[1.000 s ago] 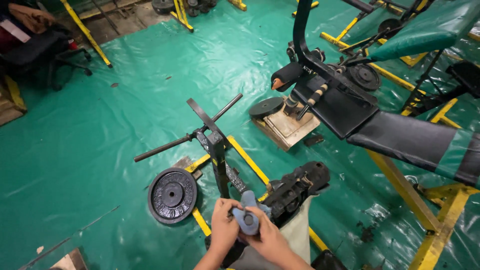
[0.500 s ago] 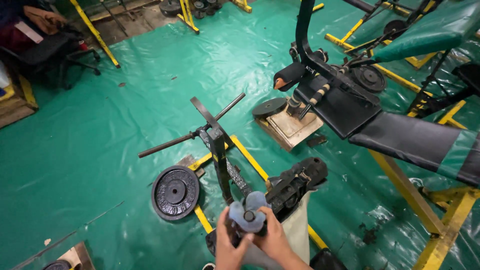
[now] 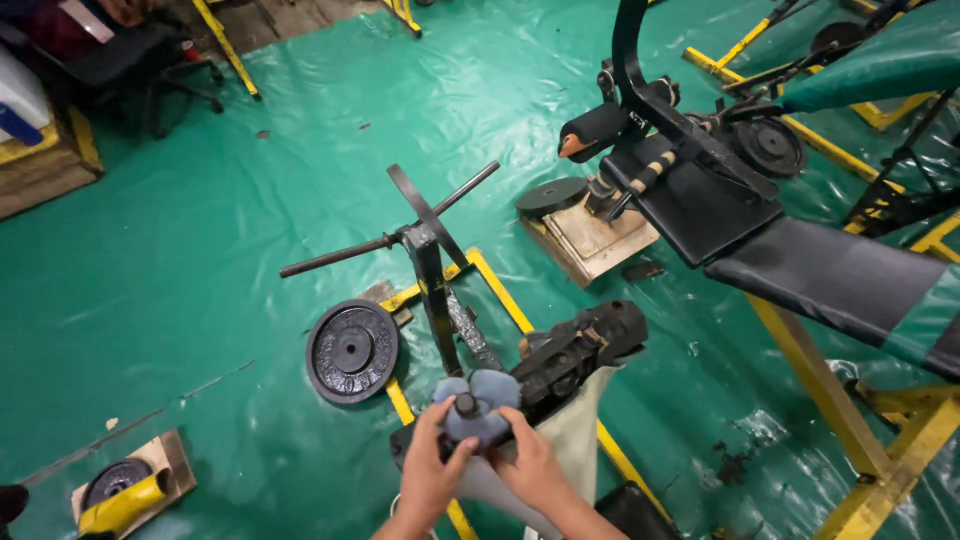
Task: Cleaning and wiping down various gym machines and weight benches with a cloth.
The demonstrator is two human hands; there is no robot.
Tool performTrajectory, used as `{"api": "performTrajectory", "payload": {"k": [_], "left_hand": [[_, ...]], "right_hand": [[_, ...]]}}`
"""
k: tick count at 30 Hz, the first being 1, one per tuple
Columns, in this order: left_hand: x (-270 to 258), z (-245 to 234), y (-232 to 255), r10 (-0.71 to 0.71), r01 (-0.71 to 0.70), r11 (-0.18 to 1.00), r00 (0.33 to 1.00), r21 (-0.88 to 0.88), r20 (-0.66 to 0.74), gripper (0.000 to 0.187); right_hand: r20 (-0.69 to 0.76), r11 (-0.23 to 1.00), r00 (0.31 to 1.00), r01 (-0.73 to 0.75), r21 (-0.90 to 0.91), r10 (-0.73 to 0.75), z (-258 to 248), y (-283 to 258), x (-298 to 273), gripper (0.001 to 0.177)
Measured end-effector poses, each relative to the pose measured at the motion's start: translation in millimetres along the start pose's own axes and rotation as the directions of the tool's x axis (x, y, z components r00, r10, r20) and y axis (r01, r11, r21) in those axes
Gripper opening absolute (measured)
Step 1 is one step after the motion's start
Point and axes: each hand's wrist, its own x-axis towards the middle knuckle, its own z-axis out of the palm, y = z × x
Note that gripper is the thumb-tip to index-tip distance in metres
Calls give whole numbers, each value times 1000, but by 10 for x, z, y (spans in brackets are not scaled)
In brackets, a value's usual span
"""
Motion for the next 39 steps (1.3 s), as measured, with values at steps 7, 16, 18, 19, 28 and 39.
{"api": "performTrajectory", "payload": {"k": [7, 16, 18, 19, 28, 39], "left_hand": [[61, -243, 547, -83, 99, 969, 994, 228, -77, 47], [-502, -652, 704, 372, -210, 840, 894, 499, -250, 53], [-631, -737, 633, 437, -197, 790, 845, 581, -307, 56], [-676, -770, 561, 431, -194, 793, 849, 578, -307, 56], [-172, -1196, 371, 256, -198, 928, 954, 314, -156, 25], [556, -2539, -114, 116, -59, 989, 881, -137, 458, 39]], "right_hand": [[13, 982, 984, 179, 59, -180, -334, -338, 118, 55], [-56, 870, 874, 472, -144, -483, -575, -1223, -23, 34], [81, 913, 928, 372, -169, -363, -509, -1219, -47, 31], [85, 914, 930, 367, -171, -358, -455, -1143, -85, 31], [144, 957, 947, 288, 25, -289, 234, -1218, -75, 80], [-58, 978, 983, -165, 129, 173, 1667, -1632, 206, 93]]}}
